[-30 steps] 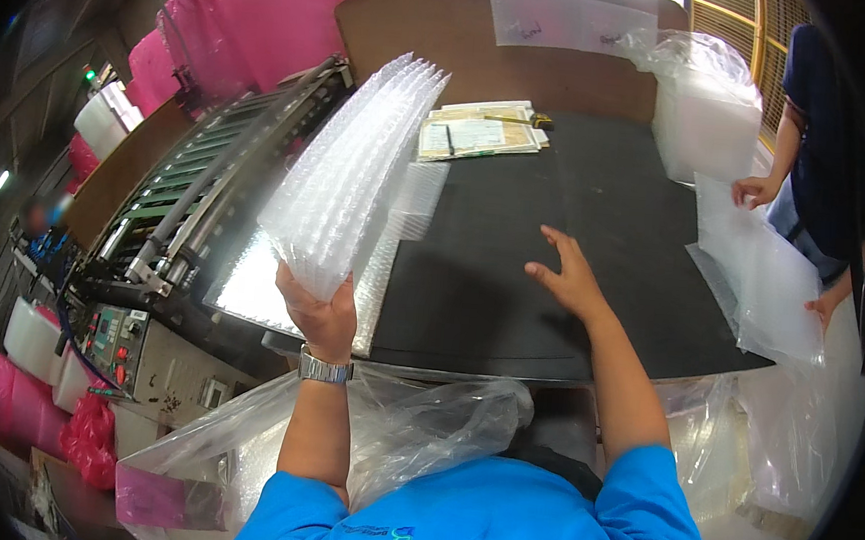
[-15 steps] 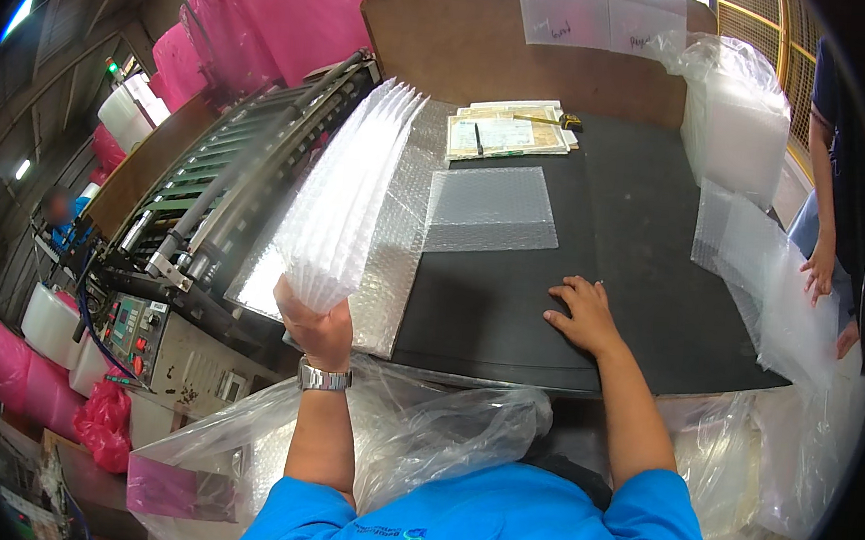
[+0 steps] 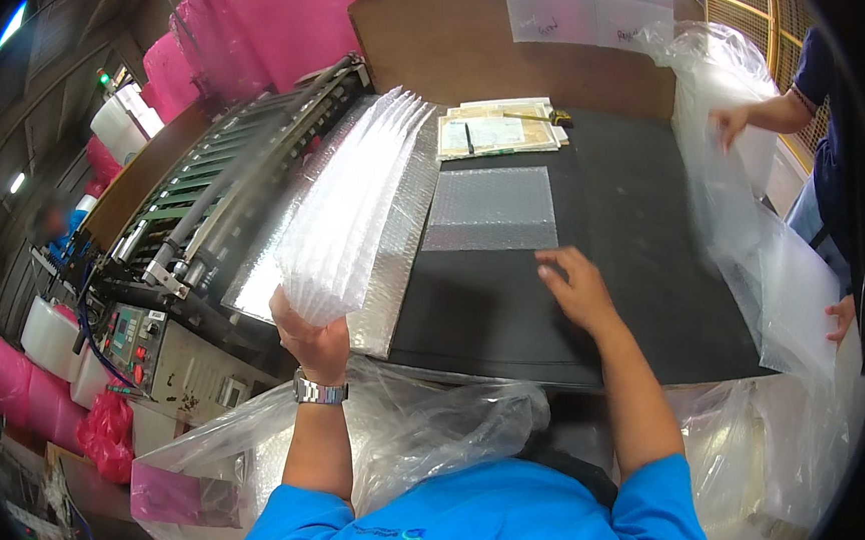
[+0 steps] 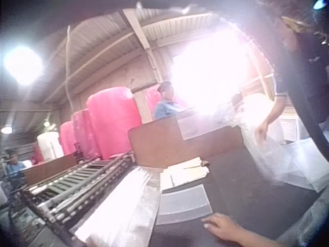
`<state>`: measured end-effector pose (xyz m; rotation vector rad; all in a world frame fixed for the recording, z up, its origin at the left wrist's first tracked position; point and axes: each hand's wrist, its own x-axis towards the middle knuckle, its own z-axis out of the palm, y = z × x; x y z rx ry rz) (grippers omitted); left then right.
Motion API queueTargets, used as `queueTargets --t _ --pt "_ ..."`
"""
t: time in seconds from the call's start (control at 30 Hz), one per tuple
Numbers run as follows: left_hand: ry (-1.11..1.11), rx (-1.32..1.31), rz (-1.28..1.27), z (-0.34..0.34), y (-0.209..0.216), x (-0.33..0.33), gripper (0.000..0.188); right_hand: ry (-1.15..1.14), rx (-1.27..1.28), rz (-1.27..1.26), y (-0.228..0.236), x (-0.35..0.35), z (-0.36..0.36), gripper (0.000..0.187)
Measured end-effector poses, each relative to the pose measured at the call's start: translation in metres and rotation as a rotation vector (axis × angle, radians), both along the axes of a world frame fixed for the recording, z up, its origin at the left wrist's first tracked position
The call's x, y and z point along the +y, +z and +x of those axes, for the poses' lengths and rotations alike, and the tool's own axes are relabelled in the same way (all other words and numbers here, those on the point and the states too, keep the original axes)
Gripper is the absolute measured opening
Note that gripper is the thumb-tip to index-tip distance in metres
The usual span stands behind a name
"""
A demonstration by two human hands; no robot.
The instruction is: The person stacks sheets of bubble wrap on a table. They pick up sheets, align them, and place them in a pile, repeating the process throughout the video.
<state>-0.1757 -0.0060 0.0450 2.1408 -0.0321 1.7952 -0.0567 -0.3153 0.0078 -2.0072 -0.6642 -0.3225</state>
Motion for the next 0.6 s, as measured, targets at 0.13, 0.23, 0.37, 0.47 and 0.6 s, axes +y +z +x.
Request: queueTargets --t 0.13,0.23,0.37,0.47,0.6 --pt "-0.045 0.029 0.019 -0.004 -0.010 -0.001 0.066 0.075 -0.265 0.120 0.093 0.021 -0.022 0.017" --pt "-0.060 0.046 0.059 -0.009 -0.008 -0.007 0.066 0.135 -0.432 0.153 0.136 0.040 -0.030 0.015" --pt "-0.083 0.057 0.063 -0.013 -0.011 -0.009 0.066 0.159 -0.608 0.073 0.160 0.056 -0.026 0.012" --pt "-0.085 0.062 0.074 -0.017 -0.009 -0.014 0.067 0.181 -0.590 0.033 0.160 0.064 -0.022 0.012" --pt "-0.117 0.106 0.057 -0.020 -0.013 -0.014 0.069 0.226 -0.579 -0.094 0.160 0.064 -0.023 0.015"
